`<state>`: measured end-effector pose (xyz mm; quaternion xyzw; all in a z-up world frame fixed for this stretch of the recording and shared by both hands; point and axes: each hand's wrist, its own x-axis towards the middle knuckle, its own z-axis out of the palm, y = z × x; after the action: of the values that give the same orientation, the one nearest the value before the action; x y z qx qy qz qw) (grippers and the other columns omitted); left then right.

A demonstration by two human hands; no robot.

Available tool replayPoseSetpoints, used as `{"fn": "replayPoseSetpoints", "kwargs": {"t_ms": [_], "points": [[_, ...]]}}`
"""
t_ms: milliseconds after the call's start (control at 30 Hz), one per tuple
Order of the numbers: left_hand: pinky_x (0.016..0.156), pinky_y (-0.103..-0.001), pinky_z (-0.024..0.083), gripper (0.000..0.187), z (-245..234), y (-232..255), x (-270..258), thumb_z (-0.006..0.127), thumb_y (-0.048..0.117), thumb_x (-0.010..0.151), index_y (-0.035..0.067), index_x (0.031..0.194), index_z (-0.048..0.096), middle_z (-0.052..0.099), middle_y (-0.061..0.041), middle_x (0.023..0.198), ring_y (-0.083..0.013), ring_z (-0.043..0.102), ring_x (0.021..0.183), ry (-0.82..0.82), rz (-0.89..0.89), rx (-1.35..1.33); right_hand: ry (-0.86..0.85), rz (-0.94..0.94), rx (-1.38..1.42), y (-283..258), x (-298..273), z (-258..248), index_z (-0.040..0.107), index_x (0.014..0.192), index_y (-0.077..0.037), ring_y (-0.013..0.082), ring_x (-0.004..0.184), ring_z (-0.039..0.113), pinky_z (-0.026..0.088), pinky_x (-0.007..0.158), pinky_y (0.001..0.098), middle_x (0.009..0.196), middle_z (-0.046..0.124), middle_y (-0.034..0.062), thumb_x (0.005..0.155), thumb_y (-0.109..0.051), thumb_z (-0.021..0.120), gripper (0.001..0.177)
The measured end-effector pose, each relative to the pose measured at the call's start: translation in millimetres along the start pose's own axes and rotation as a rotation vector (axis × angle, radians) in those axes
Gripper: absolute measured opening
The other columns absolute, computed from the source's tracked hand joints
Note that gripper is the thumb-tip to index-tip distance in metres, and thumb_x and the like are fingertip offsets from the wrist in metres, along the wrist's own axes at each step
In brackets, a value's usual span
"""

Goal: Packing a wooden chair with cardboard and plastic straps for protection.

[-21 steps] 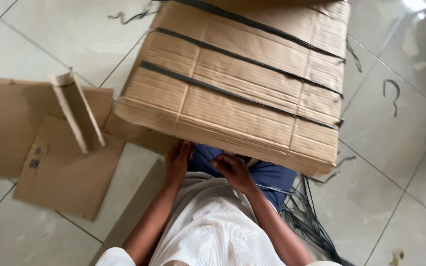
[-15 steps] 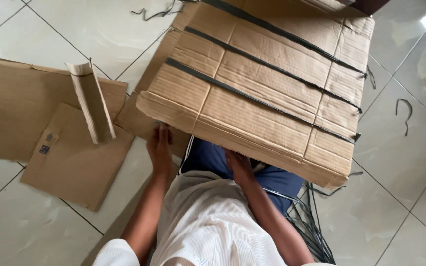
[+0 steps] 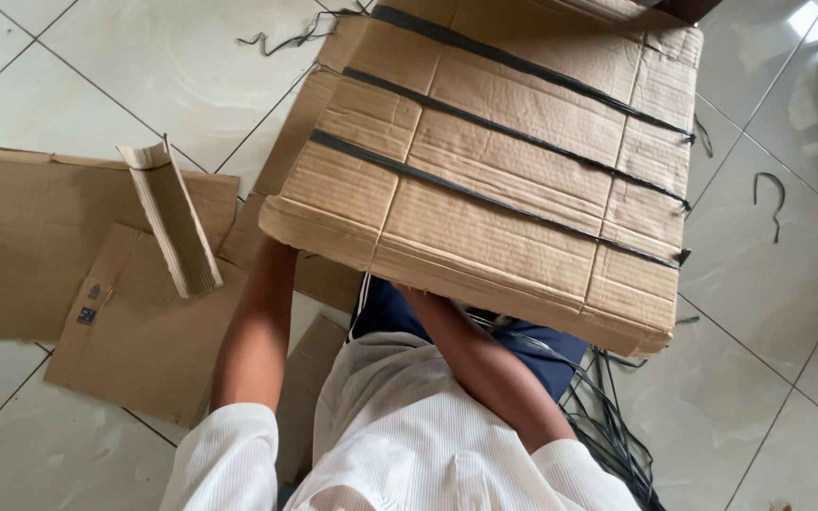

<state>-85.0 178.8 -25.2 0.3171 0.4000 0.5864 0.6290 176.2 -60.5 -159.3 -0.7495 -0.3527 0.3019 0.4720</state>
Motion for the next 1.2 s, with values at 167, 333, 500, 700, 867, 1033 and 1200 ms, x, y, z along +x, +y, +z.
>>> {"fn": "replayPoseSetpoints", "kwargs": {"t_ms": [167,333,500,700,867,1033,1200], "points": [[0.066,-0.030,0.040,0.022,5,-4,5,0.057,0.029,0.108,0.009,0.098,0.053,0.053,-0.001,0.083,-0.0129,0.049,0.072,0.064,-0.002,-0.239,0.015,-0.132,-0.216,12,-6,-23,0.064,0.126,-0.008,0.0292,0.110,0.053,0.045,0.092,0.0434,0.119,0.062,0.0128,0.099,-0.031,0.064,0.036],[0.059,-0.029,0.037,0.026,-10,3,7,0.059,0.029,0.107,0.013,0.089,0.050,0.048,0.001,0.073,-0.0122,0.045,0.063,0.125,-0.022,-0.462,0.035,-0.240,-0.428,36,-9,-25,0.063,0.131,-0.009,0.0342,0.120,0.054,0.045,0.100,0.0466,0.128,0.062,0.0161,0.098,-0.035,0.065,0.042],[0.051,-0.029,0.034,0.033,-29,-24,2,0.061,0.030,0.106,0.016,0.080,0.047,0.043,0.003,0.063,-0.0115,0.041,0.053,0.196,-0.061,-0.675,0.047,-0.325,-0.648,80,-55,-83,0.061,0.136,-0.010,0.0391,0.129,0.055,0.045,0.108,0.0498,0.137,0.063,0.0195,0.097,-0.039,0.066,0.049],[0.054,-0.031,0.032,0.033,35,37,-130,0.056,0.028,0.104,0.013,0.077,0.043,0.045,0.000,0.066,-0.0162,0.038,0.056,0.056,0.303,0.200,0.034,0.179,0.073,-10,-145,-216,0.073,0.119,0.002,0.0109,0.093,0.066,0.054,0.083,0.0262,0.103,0.078,0.0050,0.102,-0.016,0.063,0.027],[0.055,-0.036,0.038,0.028,53,17,-192,0.057,0.009,0.097,0.007,0.072,0.047,0.047,-0.008,0.066,-0.0222,0.047,0.059,-0.530,0.634,0.798,0.170,0.353,-0.046,-44,-165,-236,0.075,0.115,0.002,0.0114,0.080,0.061,0.051,0.071,0.0283,0.090,0.076,0.0069,0.101,-0.019,0.067,0.026],[0.054,-0.039,0.045,0.023,122,12,-230,0.067,0.008,0.086,0.008,0.066,0.054,0.053,-0.008,0.061,-0.0241,0.054,0.055,-1.096,0.544,0.754,0.152,0.061,-0.103,-70,-142,-202,0.076,0.111,0.001,0.0102,0.081,0.067,0.055,0.075,0.0259,0.093,0.078,0.0053,0.099,-0.017,0.067,0.023],[0.057,-0.036,0.047,0.021,149,-40,-252,0.070,0.016,0.094,0.002,0.079,0.065,0.062,-0.012,0.068,-0.0245,0.061,0.059,-1.374,-0.086,0.702,0.116,-0.043,0.208,-83,-116,-172,0.066,0.117,0.000,0.0095,0.096,0.066,0.056,0.081,0.0303,0.101,0.076,0.0083,0.096,-0.007,0.069,0.023]]}}
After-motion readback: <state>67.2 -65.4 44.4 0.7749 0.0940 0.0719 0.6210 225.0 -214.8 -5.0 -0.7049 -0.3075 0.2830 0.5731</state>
